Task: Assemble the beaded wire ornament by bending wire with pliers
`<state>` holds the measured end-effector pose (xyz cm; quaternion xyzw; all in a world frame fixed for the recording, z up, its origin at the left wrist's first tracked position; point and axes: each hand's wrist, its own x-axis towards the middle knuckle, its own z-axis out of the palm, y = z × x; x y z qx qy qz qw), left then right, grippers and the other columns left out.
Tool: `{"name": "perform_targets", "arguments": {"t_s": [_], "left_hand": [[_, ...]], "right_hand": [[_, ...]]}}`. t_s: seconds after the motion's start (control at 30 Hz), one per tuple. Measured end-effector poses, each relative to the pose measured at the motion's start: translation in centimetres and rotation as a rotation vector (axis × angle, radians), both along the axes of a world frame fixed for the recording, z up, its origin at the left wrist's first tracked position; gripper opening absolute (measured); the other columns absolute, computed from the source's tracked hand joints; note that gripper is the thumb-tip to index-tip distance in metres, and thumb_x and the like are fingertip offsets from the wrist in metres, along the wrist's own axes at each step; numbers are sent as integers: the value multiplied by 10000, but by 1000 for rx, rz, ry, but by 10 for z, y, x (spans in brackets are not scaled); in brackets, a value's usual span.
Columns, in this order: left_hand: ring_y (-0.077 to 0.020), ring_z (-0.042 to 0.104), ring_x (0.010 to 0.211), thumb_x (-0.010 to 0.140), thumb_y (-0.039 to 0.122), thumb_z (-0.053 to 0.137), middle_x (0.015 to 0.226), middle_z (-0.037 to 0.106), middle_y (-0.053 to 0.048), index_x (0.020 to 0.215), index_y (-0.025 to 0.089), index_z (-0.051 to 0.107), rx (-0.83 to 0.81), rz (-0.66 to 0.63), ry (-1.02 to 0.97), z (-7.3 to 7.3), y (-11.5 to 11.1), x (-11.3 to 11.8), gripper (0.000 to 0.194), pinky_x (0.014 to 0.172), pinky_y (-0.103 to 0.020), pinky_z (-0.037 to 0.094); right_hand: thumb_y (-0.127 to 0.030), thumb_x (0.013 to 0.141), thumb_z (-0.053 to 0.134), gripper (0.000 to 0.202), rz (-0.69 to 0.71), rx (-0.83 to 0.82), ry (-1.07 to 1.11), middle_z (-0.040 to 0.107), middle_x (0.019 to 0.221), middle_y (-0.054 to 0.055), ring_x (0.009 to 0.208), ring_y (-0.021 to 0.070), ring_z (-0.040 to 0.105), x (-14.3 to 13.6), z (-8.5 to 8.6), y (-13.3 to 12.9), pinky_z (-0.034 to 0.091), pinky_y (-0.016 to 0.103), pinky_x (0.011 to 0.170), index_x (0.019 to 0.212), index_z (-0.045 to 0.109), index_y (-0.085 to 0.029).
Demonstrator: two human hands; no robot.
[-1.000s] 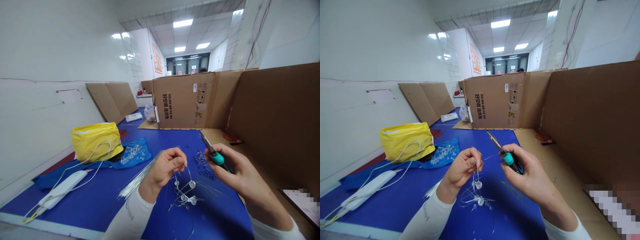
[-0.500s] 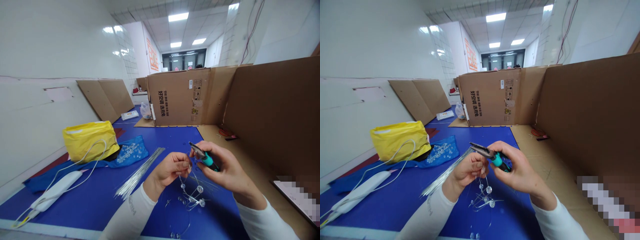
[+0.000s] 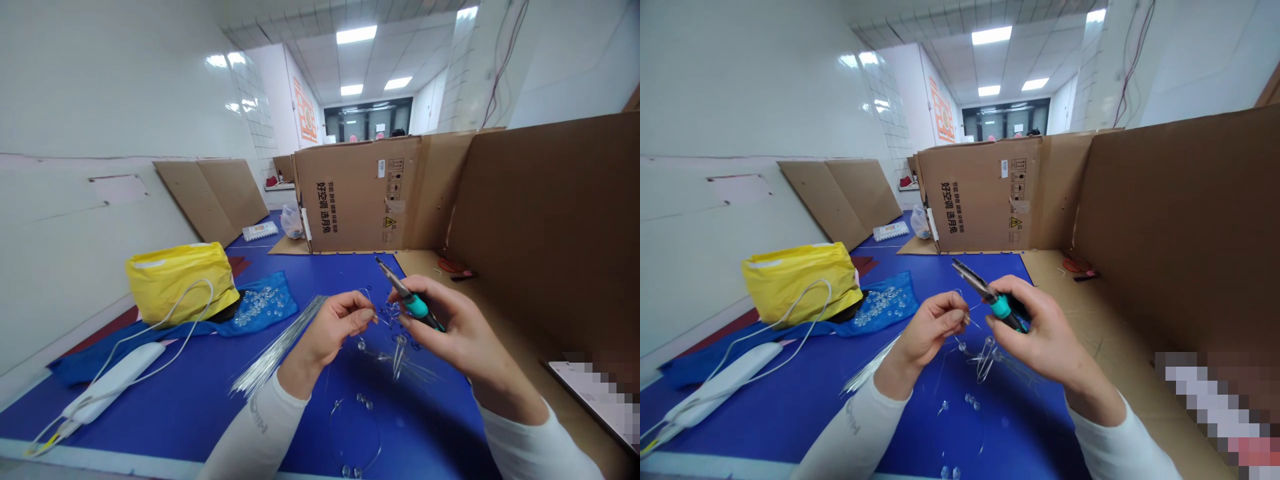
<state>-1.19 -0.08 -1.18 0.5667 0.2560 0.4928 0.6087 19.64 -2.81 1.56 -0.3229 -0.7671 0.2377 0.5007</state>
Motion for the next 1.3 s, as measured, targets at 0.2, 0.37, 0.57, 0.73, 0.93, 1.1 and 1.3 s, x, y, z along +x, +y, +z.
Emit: {"name": "perform_targets", "arguments": {"t_s": [0.2, 0.37, 0.57, 0.73, 0.93, 1.1, 1.3], "left_hand": [[-82, 393, 567, 836, 488, 776, 670, 551, 25, 785, 162, 694, 253, 254, 116, 2, 1, -7, 339, 541, -226, 323], [-124, 540, 643, 928, 357, 685, 756, 690, -19, 793, 190, 710, 566, 502, 257, 5, -2, -5, 217, 628, -251, 429], [-175, 628, 703, 915, 242, 686, 822, 768, -50, 859, 241, 757, 810, 744, 368, -4, -5, -9, 91, 712, -300, 463], [-178, 612, 674, 877, 216, 725, 796, 769, -45, 865, 262, 775, 847, 797, 392, -3, -7, -11, 69, 703, -306, 451], [-166, 616, 709, 907, 343, 714, 779, 730, -36, 814, 211, 748, 576, 628, 242, 3, -6, -5, 165, 700, -280, 468], [-94, 425, 567, 867, 454, 752, 644, 569, 24, 801, 175, 731, 289, 372, 125, 5, 0, -9, 287, 565, -231, 349], [-77, 390, 550, 817, 483, 793, 642, 542, 21, 772, 146, 723, 132, 128, 72, 6, 2, -11, 347, 564, -237, 310]], "right_hand": [[-278, 818, 724, 178, -108, -138, 56, 716, 889, 21, 797, 191, 656, 10, 6, 2, 510, 292, 696, 986, 698, -226], [-335, 855, 694, 142, -43, -249, 56, 673, 797, 21, 687, 167, 597, 8, 7, 1, 464, 271, 583, 923, 688, -211], [-395, 859, 701, 207, 104, -441, 131, 613, 743, 11, 618, 139, 536, -2, 9, -7, 447, 254, 535, 905, 678, -194], [-381, 865, 701, 188, 120, -374, 112, 645, 802, 23, 674, 151, 564, -6, 6, -5, 465, 263, 578, 921, 689, -203], [-349, 835, 699, 163, -4, -280, 108, 679, 856, 32, 790, 191, 625, -8, 6, -5, 507, 304, 720, 917, 683, -208], [-350, 850, 701, 212, -34, -314, 110, 699, 926, 35, 839, 191, 638, -4, 8, -6, 506, 303, 751, 1011, 686, -212], [-303, 834, 707, 165, 14, -222, 115, 712, 898, 33, 830, 193, 668, -6, 3, 6, 533, 307, 760, 967, 678, -209]]}}
